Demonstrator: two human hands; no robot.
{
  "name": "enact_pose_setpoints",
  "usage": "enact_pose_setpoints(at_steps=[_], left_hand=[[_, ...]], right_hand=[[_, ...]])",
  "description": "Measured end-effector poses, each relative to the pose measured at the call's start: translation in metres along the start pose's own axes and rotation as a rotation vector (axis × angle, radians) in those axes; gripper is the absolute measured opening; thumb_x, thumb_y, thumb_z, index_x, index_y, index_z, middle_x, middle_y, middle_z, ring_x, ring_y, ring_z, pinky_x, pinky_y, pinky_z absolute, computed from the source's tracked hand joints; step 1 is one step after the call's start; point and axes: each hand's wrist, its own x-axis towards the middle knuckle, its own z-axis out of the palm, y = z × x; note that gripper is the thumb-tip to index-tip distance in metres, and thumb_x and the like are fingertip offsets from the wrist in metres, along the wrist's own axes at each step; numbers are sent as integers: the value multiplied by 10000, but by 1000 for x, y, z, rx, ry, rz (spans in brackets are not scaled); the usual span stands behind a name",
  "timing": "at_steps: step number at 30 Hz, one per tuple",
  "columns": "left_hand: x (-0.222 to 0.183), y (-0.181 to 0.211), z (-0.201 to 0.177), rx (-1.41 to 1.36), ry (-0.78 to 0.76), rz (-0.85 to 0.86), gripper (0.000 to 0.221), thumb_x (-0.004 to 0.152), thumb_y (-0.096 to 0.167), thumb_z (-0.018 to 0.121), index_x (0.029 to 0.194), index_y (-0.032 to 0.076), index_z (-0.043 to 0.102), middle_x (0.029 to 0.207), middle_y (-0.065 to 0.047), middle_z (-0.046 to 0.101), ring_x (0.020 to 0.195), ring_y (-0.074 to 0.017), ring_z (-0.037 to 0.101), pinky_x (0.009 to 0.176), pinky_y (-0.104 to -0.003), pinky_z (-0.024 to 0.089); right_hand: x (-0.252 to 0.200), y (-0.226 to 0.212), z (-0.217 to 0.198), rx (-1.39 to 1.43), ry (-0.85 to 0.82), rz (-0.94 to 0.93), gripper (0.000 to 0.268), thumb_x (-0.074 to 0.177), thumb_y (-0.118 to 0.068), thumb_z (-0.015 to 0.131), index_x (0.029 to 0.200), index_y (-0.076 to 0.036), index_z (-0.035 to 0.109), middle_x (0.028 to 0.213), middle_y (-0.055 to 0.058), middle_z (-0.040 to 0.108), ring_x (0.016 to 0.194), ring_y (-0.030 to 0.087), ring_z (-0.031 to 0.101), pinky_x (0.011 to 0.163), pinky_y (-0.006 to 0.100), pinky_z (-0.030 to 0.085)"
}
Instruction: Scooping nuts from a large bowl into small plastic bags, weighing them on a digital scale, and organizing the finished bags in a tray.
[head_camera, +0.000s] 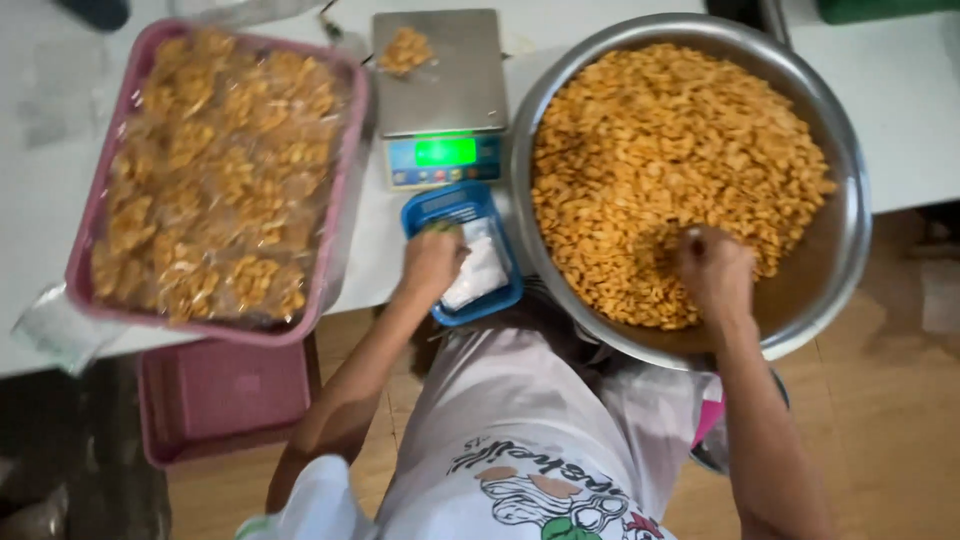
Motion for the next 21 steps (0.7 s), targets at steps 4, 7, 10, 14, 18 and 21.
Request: enact_pose_setpoints(at_steps=[4,7,10,14,18,21], left_hand=[[-9,-10,-12,-54,124,98,162,913,332,673,962,215,774,871,-73,754,891,-325,748,799,-448,589],[-19,22,-55,-516,154,144,177,960,175,531,1035,141,688,921,-111,762,915,-311,754,864,-434,580],[-34,71,-87,-1081,-6,56,170,941,64,563,1072,55,672,912,-85,770,844,-197,749,813,-346,601],[-36,119,-80,-1370,-226,-87,213,876,174,815,1020,25,769,768,-75,749,626,-101,688,596,-241,577],[-11,141,-54,-1230,-279,-10,211,802,219,887,888,53,790,558,-71,654,502,-120,616,503,-258,515],[-1,153,-45,-1084,-316,53,279,725,342,943,677,136,761,482,-23,643,466,-88,622,483,-239,502]], right_hand=[[-8,-30,-22,481,-239,282,128,907,-80,741,1024,-48,783,809,196,727,768,347,725,688,460,600],[-12,-30,-19,920,-367,534,154,892,11,721,1043,-7,749,815,178,711,725,250,731,682,396,640],[-13,-24,-19,1141,-322,663,143,908,21,727,1049,46,715,854,158,672,765,239,725,704,407,674],[-2,-41,-64,1191,-203,688,163,922,-28,754,1068,26,703,895,127,658,784,228,729,704,423,692],[15,-74,-122,1201,-55,625,134,966,-30,733,1087,20,703,904,126,656,814,232,733,648,418,702],[24,-87,-138,1162,64,424,124,1024,2,696,1136,55,692,958,186,634,863,267,707,676,455,701]])
